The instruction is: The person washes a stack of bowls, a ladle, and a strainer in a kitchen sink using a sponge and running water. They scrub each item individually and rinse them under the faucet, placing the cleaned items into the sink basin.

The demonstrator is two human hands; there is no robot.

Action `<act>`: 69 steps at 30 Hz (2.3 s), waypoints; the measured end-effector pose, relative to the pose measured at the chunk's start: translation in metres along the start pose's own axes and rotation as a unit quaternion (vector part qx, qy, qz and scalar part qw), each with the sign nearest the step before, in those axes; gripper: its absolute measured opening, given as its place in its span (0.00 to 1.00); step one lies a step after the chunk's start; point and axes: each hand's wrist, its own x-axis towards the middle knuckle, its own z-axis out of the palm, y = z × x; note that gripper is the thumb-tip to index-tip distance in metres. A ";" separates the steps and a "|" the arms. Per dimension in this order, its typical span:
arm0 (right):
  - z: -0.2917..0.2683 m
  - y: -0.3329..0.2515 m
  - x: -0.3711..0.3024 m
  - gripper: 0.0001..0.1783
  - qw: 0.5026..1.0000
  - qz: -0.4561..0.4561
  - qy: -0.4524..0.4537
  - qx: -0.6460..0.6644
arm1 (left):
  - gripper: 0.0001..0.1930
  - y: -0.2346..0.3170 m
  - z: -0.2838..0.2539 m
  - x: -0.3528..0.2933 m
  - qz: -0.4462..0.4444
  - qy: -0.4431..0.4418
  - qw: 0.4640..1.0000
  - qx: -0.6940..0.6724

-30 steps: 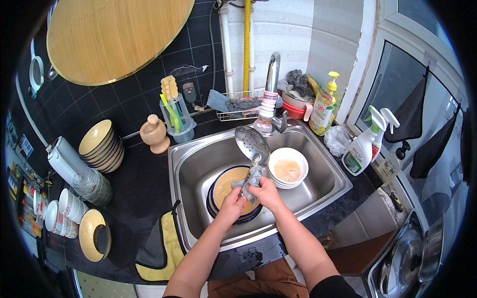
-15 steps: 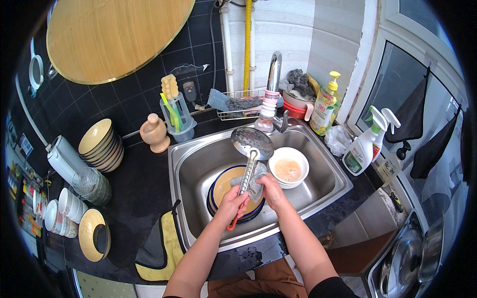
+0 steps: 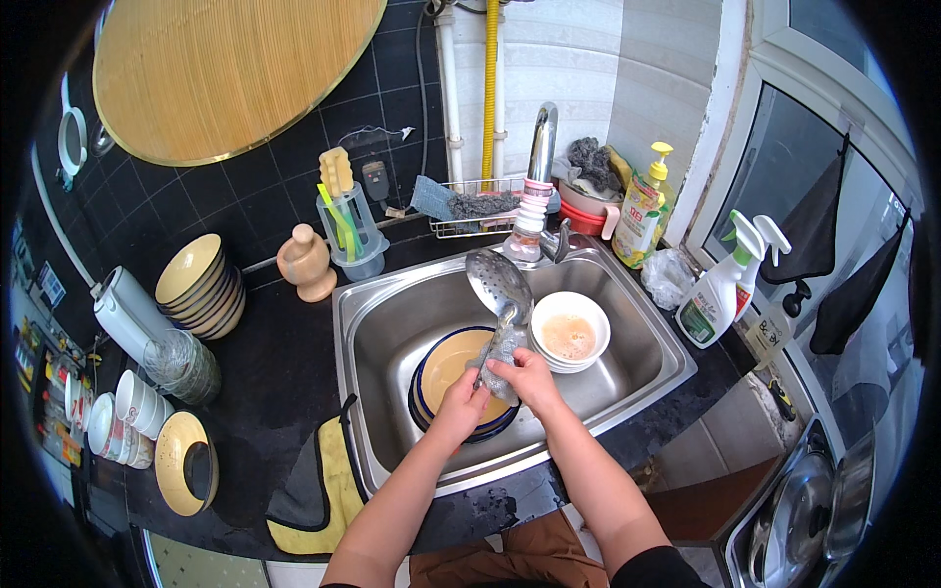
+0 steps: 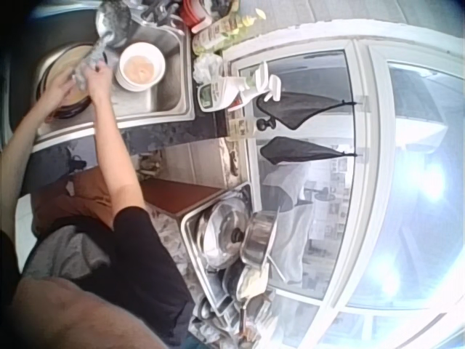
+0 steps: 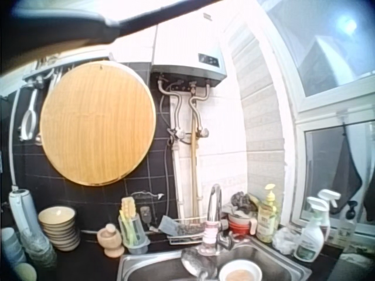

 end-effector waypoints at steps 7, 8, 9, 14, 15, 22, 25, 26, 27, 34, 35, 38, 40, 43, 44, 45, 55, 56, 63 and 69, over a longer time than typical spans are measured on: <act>0.003 0.005 0.002 0.12 0.996 -0.022 0.044 -0.068 | 0.06 -0.012 -0.002 0.004 0.123 0.030 0.983 0.131; 0.004 0.005 0.001 0.12 0.995 -0.019 0.056 -0.083 | 0.06 -0.014 -0.003 0.005 0.133 0.028 0.980 0.146; 0.004 0.005 0.001 0.12 0.993 -0.016 0.068 -0.098 | 0.05 -0.016 -0.003 0.005 0.145 0.026 0.976 0.161; 0.001 0.009 0.005 0.09 0.998 -0.024 0.035 -0.035 | 0.04 -0.001 0.003 -0.002 0.037 0.004 0.999 0.008; 0.001 0.008 0.005 0.08 0.999 -0.024 0.019 -0.012 | 0.03 0.008 0.003 -0.006 0.006 0.001 1.000 -0.025; 0.003 0.002 0.001 0.12 0.998 -0.007 0.026 -0.051 | 0.03 -0.011 -0.003 0.001 0.105 0.038 0.985 0.134; 0.000 0.013 0.006 0.13 0.991 -0.019 0.054 -0.121 | 0.02 -0.023 -0.005 0.007 0.161 0.019 0.970 0.182; 0.001 0.014 0.006 0.13 0.992 -0.019 0.058 -0.114 | 0.02 -0.023 -0.005 0.006 0.099 0.010 0.987 0.125; 0.000 0.015 0.007 0.13 0.992 -0.018 0.062 -0.107 | 0.02 -0.008 -0.001 0.000 0.037 -0.001 0.997 0.067; 0.001 0.010 0.006 0.09 1.000 0.001 -0.003 0.006 | 0.03 0.009 0.001 -0.007 -0.057 -0.015 0.995 -0.083; 0.001 0.008 0.005 0.10 1.000 0.007 -0.008 0.005 | 0.03 0.004 0.000 -0.005 -0.025 -0.008 0.998 -0.050; 0.001 0.007 0.004 0.09 1.000 0.013 -0.015 -0.004 | 0.02 -0.016 -0.004 0.003 0.062 0.010 0.997 0.047; 0.000 0.011 0.006 0.09 1.000 0.007 -0.005 -0.017 | 0.02 -0.021 -0.005 0.004 0.103 0.018 0.988 0.110; -0.001 0.023 0.010 0.10 0.998 -0.012 0.024 -0.049 | 0.01 -0.020 -0.003 0.004 0.162 0.012 0.973 0.162; -0.001 0.024 0.011 0.10 0.997 -0.018 0.033 -0.062 | 0.01 -0.016 -0.001 0.002 0.100 0.003 0.990 0.104; 0.000 0.024 0.011 0.11 0.996 -0.023 0.041 -0.075 | 0.01 -0.004 0.001 -0.002 0.036 -0.007 0.998 0.045; 0.004 0.012 0.004 0.11 0.993 -0.042 0.032 -0.107 | 0.01 -0.019 -0.002 0.002 0.078 0.019 0.995 0.057; 0.003 0.015 0.005 0.10 0.989 -0.052 0.040 -0.132 | 0.00 -0.024 -0.003 0.005 0.099 0.020 0.991 0.082; -0.002 0.019 0.009 0.14 0.999 -0.004 0.023 -0.032 | 0.02 0.002 0.000 -0.002 -0.048 -0.015 0.998 -0.041; -0.005 0.013 0.009 0.13 0.994 0.033 -0.022 0.103 | 0.02 0.006 -0.003 0.000 -0.074 -0.019 0.992 -0.098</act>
